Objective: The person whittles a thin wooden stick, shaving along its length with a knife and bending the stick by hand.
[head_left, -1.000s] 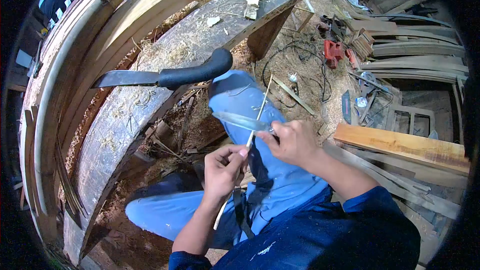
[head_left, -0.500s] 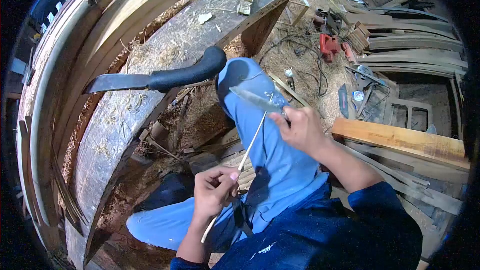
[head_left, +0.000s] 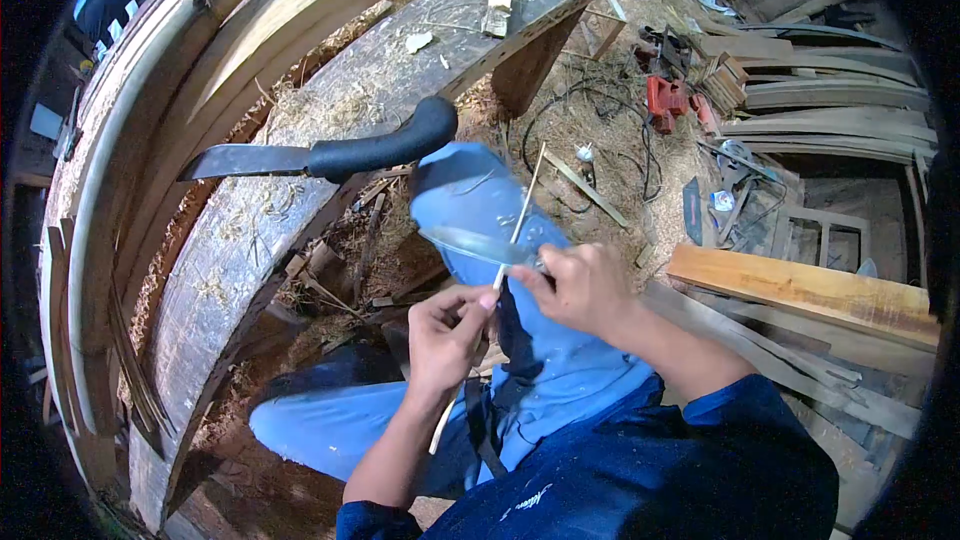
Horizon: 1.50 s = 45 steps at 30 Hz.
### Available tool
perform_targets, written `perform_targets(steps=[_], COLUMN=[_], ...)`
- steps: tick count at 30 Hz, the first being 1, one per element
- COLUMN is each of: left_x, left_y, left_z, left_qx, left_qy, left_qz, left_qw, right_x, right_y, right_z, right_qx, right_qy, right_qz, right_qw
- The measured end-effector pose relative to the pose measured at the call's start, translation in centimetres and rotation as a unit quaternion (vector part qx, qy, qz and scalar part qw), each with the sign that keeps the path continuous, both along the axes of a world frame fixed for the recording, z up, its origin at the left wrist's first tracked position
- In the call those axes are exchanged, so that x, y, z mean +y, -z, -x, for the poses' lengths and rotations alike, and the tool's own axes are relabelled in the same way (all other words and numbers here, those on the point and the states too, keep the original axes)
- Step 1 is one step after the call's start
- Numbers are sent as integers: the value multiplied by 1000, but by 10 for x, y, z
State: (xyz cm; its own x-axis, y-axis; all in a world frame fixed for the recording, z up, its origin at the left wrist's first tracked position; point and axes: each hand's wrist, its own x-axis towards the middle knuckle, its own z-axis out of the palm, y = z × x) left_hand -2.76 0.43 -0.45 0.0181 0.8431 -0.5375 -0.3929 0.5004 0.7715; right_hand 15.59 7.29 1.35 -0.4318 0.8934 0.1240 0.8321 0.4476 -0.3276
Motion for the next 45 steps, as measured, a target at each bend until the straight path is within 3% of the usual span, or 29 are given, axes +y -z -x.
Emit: perform_targets(steps=[3, 10, 24, 26, 33, 38, 45], left_x=[12, 4, -52, -50, -26, -2, 20], left_y=[3, 1, -7, -9, -6, -5, -14], left_z=[-3, 4, 33, 34, 18, 6, -5], left_qx=[-18, -29, -21, -31, -20, 22, 0], left_qy=[-9, -20, 63, 83, 59, 61, -12], left_qz=[-13, -16, 52, 42, -19, -62, 4], left_qw=[1000, 999, 996, 995, 998, 996, 1000], right_x=[-6, -3, 16, 15, 12, 8, -3], right_y=[-4, 4, 16, 20, 22, 18, 0], right_z=[5, 0, -29, -31, -31, -21, -6], right_qx=[9, 14, 26, 97, 160, 93, 34], right_qy=[-44, -29, 115, 146, 117, 64, 31], right_qz=[48, 30, 2, 6, -15, 0, 65], right_qw=[998, 999, 993, 984, 980, 994, 997])
